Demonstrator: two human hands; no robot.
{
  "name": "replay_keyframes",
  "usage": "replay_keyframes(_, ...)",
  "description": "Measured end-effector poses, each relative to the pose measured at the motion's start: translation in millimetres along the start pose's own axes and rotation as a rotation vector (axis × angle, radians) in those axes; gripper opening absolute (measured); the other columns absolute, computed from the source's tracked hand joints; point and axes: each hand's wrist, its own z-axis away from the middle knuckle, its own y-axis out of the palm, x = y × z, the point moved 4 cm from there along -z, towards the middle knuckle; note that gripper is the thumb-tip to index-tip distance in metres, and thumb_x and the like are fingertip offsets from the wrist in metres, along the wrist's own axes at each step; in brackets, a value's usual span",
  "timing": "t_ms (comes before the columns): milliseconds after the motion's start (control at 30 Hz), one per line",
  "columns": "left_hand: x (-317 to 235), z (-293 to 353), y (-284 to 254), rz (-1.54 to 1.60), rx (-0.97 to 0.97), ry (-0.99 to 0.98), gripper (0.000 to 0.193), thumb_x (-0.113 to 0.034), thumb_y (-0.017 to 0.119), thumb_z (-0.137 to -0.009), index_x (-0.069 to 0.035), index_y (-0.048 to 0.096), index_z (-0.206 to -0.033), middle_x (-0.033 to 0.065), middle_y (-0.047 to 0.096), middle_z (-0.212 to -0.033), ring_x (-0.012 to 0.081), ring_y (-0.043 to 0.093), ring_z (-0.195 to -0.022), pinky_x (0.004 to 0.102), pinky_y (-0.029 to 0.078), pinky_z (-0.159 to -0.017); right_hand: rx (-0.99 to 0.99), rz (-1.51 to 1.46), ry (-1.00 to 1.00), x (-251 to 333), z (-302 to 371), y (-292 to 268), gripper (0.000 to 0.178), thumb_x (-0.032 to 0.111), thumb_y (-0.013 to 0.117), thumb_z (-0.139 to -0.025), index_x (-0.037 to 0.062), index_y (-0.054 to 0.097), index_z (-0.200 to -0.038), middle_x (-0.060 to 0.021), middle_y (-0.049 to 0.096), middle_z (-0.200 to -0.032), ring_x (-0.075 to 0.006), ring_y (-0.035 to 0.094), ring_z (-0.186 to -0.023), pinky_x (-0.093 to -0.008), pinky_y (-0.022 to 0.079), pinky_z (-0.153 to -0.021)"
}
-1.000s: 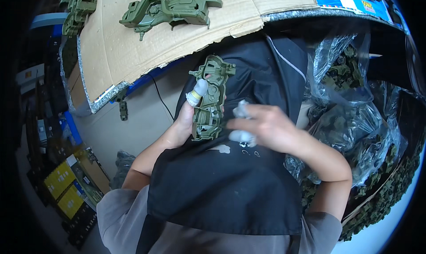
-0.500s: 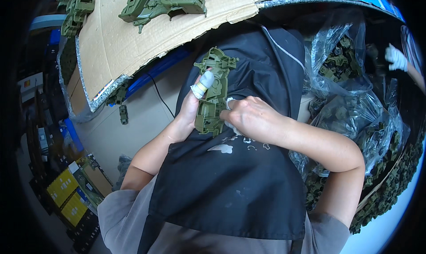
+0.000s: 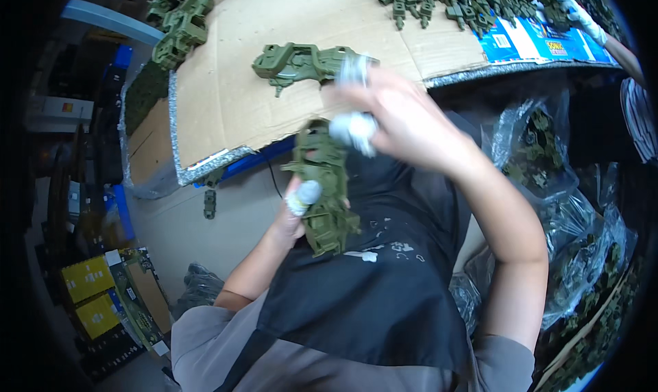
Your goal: The person assembles green plastic components by hand, picking up parts from a pile on a table and snapping them together. The person handles the parts one at a time, fitting them into a larger assembly and placing the finished units into a blue bin.
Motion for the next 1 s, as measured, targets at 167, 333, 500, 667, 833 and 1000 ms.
replay_keyframes(167, -76.2, 2.1, -14.6, -0.074, -0.125, 0.369, 0.058, -0.035, 0.058, -0.087, -0.004, 0.035, -0.130, 0.0154, 0.051, -0.119, 0.0316, 0.058, -0.101, 0.0464, 0.050, -0.087, -0.261, 0.072, 0.068, -51.0, -35.9, 33.1, 0.050, 0.009, 0.060, -0.081, 0.0117, 0.046, -0.129, -0.0202, 0.050, -0.118, -0.0362, 0.049, -0.108, -0.0376, 0.040, -0.093)
replay_keyframes(333, -79.5, -18.3, -22.6, -0.039, -0.256, 0.539, 0.068, -0.014, 0.063, -0.082, -0.013, 0.023, -0.137, 0.0120, 0.040, -0.130, 0.0276, 0.045, -0.118, 0.0408, 0.039, -0.099, -0.496, -0.499, 0.229, 6.0, 22.3, 44.0, 0.052, 0.005, 0.058, -0.082, 0.0005, 0.042, -0.132, -0.0191, 0.048, -0.128, -0.0309, 0.044, -0.122, -0.0355, 0.032, -0.102)
replay_keyframes(500, -54.9, -33.7, -8.1, -0.070, -0.279, 0.504, 0.072, 0.000, 0.065, -0.077, -0.012, 0.024, -0.136, 0.0099, 0.039, -0.130, 0.0217, 0.043, -0.118, 0.0351, 0.037, -0.099, -0.384, -0.338, 0.214, 49.7, 35.4, 67.8, 0.060, 0.008, 0.065, -0.078, 0.0038, 0.041, -0.133, -0.0246, 0.043, -0.128, -0.0388, 0.045, -0.117, -0.0386, 0.038, -0.096)
replay_keyframes(667, -51.3, -34.5, -4.9, -0.089, -0.270, 0.599, 0.051, -0.009, 0.061, -0.083, -0.007, 0.036, -0.127, 0.0098, 0.052, -0.116, 0.0222, 0.055, -0.104, 0.0361, 0.048, -0.089, -0.170, -0.489, 0.100, 40.4, 38.7, 51.5, 0.059, 0.014, 0.063, -0.083, 0.0049, 0.038, -0.136, -0.0220, 0.041, -0.133, -0.0357, 0.043, -0.121, -0.0373, 0.036, -0.099)
replay_keyframes(833, -45.8, -35.2, -5.3, -0.176, -0.171, 0.514, 0.046, -0.019, 0.059, -0.086, -0.002, 0.042, -0.124, 0.0151, 0.053, -0.118, 0.0294, 0.058, -0.101, 0.0444, 0.051, -0.084, -0.175, -1.515, 0.480, 15.4, 62.5, 87.5, 0.069, 0.006, 0.062, -0.083, 0.0044, 0.026, -0.141, -0.0096, 0.039, -0.134, -0.0164, 0.045, -0.115, -0.0275, 0.038, -0.094)
replay_keyframes(1000, -89.9, -1.5, 23.5, -0.004, -0.314, 0.628, 0.083, -0.044, 0.065, -0.078, -0.021, 0.017, -0.142, 0.0171, 0.040, -0.130, 0.0302, 0.042, -0.122, 0.0464, 0.035, -0.103, -0.195, -0.814, 0.368, -2.9, 95.0, 58.2, 0.072, 0.010, 0.071, -0.075, 0.0084, 0.035, -0.137, -0.0132, 0.056, -0.119, -0.0256, 0.057, -0.104, -0.0331, 0.044, -0.087)
